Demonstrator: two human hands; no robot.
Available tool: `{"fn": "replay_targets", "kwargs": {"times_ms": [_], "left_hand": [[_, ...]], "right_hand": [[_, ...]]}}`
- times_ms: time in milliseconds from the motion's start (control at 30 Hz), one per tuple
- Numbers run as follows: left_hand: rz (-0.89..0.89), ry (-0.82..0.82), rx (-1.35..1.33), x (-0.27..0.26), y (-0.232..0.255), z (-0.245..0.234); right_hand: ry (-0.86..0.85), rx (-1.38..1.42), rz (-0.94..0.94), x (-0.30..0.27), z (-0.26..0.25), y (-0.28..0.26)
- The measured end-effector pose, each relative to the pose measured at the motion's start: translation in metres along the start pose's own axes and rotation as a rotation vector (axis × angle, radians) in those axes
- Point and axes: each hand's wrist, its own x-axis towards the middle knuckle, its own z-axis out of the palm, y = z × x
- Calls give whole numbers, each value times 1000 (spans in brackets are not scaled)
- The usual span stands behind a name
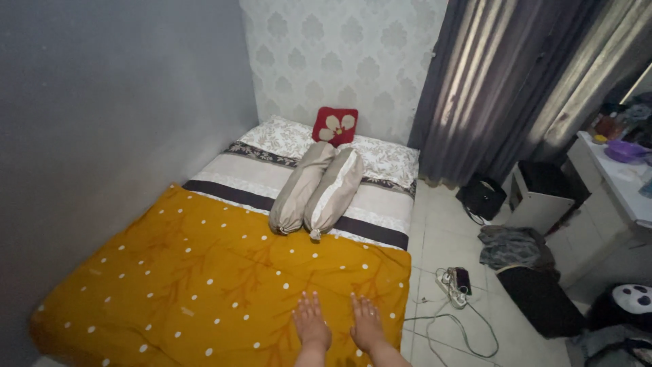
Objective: The recorder is tidying the bed by smoothing the yellow blanket and straightening the pillows.
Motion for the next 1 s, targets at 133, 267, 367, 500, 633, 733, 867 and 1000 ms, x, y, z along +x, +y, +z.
{"fn": "replay_targets", "kwargs": {"times_ms": [133,267,367,500,633,733,867,1000], "left_hand": [[-14,25,-17,-12,10,-15],[-27,-46,36,-21,19,-23],[-21,-91,66,-32,30,-37],[-5,-91,64,-31,44,-19],[-6,-50,45,-31,54,0],[2,-15,42,-36,60,6],[-22,-61,55,-40,66,4],[-59,-91,28,-52,69,1]], "right_hand": [[-47,-4,33,-1,-3,6],[-31,13,12,-8,-7,11],[-32,24,5,-10,-1,23],[15,28,-14,-18,4,38],[-8,-5,-2,-31,-8,44],[-7,-34,3,-38,-9,51],[-29,-60,-23,-36,-4,62],[-60,-85,-69,-42,-13,61]]}}
